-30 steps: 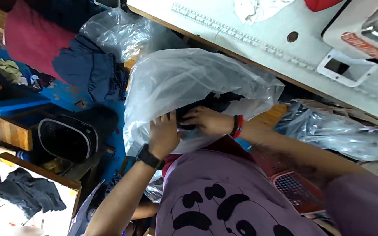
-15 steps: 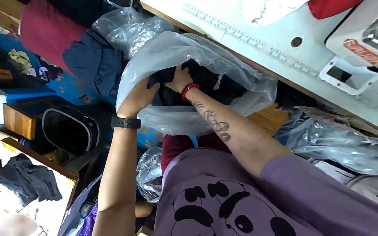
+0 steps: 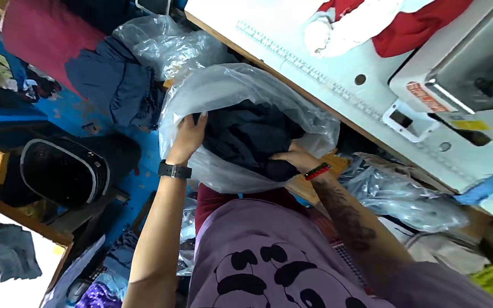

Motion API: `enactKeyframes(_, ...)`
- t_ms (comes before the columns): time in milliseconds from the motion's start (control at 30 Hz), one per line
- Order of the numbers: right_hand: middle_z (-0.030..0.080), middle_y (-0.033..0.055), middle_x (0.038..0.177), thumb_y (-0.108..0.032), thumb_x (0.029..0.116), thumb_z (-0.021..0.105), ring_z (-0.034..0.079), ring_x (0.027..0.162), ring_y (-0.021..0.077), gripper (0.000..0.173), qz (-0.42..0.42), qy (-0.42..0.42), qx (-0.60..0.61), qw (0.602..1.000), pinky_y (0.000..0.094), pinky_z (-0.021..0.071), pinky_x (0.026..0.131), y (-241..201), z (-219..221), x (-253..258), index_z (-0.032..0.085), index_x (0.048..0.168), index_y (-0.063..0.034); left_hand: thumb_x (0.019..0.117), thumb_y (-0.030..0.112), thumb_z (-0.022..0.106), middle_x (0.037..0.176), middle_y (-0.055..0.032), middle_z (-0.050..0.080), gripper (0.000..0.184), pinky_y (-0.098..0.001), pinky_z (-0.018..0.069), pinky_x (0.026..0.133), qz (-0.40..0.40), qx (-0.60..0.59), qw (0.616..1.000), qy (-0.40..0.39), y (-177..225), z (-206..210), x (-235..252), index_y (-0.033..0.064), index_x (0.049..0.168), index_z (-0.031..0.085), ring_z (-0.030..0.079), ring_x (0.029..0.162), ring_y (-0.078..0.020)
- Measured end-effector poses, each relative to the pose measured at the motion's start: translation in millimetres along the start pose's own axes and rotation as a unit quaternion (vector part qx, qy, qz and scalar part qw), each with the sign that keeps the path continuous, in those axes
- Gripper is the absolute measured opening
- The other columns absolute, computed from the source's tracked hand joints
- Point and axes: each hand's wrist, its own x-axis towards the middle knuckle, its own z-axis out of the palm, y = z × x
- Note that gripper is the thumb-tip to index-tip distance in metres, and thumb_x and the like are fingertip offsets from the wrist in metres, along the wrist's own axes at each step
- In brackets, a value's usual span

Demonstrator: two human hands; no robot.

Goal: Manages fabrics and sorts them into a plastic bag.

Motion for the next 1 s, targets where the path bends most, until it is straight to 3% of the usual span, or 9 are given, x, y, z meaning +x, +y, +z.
enactKeyframes(133,0.070,0.0088,0.106,-0.003,0.0866,0.074,0.068,0.094,0.0130,0.044,0.098,0.025,0.040,0.994,0.0351,0.0585,0.085,16,-8,-1,0.058,0.128,-0.0018,0.1106,0.045,0.036,0.155,-0.0196,0.045,0.058,-0.0521,0.0306,0.121,-0.065,-0.043,0.997,-0.015,-7,11,3,0.0037,0.150,0.045,0.040,0.147,-0.0286)
enactKeyframes(233,0.070,0.0075,0.103,-0.002,0.0865,0.073,0.068,0.092,0.0131,0.042,0.103,0.019,0.060,0.993,0.0350,0.0590,0.083,27,-10,4,0.058,0.126,-0.0030,0.1106,0.046,0.034,0.152,-0.0210,0.048,0.059,-0.0535,0.0360,0.116,-0.083,-0.061,0.994,-0.035,-14,10,2,0.0027,0.150,0.045,0.045,0.142,-0.0301)
enactKeyframes(333,0.071,0.0056,0.101,-0.007,0.0834,0.076,0.069,0.090,0.0124,0.043,0.097,0.018,0.064,0.993,0.0345,0.0594,0.081,30,-12,6,0.060,0.123,-0.0047,0.1066,0.055,0.039,0.160,-0.0217,0.039,0.078,-0.0515,0.0424,0.115,-0.082,-0.039,0.990,-0.109,-19,18,-6,0.0059,0.163,0.019,0.047,0.143,-0.0320)
enactKeyframes(433,0.071,0.0059,0.101,-0.005,0.0849,0.075,0.069,0.090,0.0124,0.041,0.098,0.017,0.067,0.993,0.0341,0.0593,0.081,24,-9,2,0.061,0.123,-0.0046,0.1002,0.070,0.040,0.161,-0.0255,0.036,0.097,-0.0643,0.0384,0.113,-0.080,0.069,0.985,-0.139,-19,32,-28,0.0080,0.165,0.004,0.045,0.142,-0.0431)
enactKeyframes(500,0.071,0.0078,0.103,-0.004,0.0841,0.075,0.069,0.091,0.0144,0.044,0.088,0.016,0.066,0.994,0.0366,0.0593,0.083,22,-8,0,0.060,0.126,-0.0030,0.0990,0.070,0.043,0.157,-0.0244,0.042,0.098,-0.0645,0.0406,0.111,-0.061,0.081,0.986,-0.129,-25,38,-36,0.0092,0.165,0.005,0.050,0.138,-0.0419)
enactKeyframes(667,0.067,0.0079,0.125,-0.004,0.0822,0.077,0.068,0.107,0.0145,0.078,0.030,-0.035,0.071,0.996,0.0369,0.0585,0.093,11,-9,-8,0.040,0.151,-0.0099,0.0908,0.035,0.077,0.146,-0.0275,0.052,0.095,-0.0645,0.0462,0.106,0.009,0.106,0.987,-0.121,-52,47,-29,0.0130,0.164,0.020,0.057,0.129,-0.0433)
enactKeyframes(767,0.056,0.0064,0.144,-0.008,0.0828,0.073,0.062,0.120,0.0134,0.094,-0.001,-0.053,0.078,0.996,0.0358,0.0547,0.099,0,-6,-11,0.022,0.162,-0.0176,0.0906,0.014,0.075,0.143,-0.0294,0.054,0.075,-0.0643,0.0447,0.105,0.020,0.110,0.985,-0.130,-47,40,-39,0.0046,0.155,0.039,0.056,0.128,-0.0459)
enactKeyframes(867,0.050,0.0064,0.152,-0.013,0.0835,0.074,0.058,0.128,0.0170,0.099,-0.016,-0.045,0.079,0.996,0.0399,0.0530,0.103,-6,-2,-12,0.018,0.164,-0.0224,0.0937,0.005,0.067,0.133,-0.0258,0.063,0.063,-0.0575,0.0506,0.101,0.009,0.046,0.990,-0.133,-40,32,-50,0.0017,0.151,0.041,0.064,0.119,-0.0398)
enactKeyframes(1000,0.046,0.0110,0.157,-0.020,0.0810,0.085,0.052,0.137,0.0208,0.109,-0.056,-0.004,-0.020,0.998,0.0442,0.0479,0.112,-16,15,-9,0.015,0.165,-0.0186,0.1019,0.025,0.056,0.146,-0.0172,0.055,0.056,-0.0477,0.0473,0.108,-0.034,-0.097,0.988,-0.119,-33,28,-59,0.0076,0.153,0.042,0.057,0.130,-0.0261)
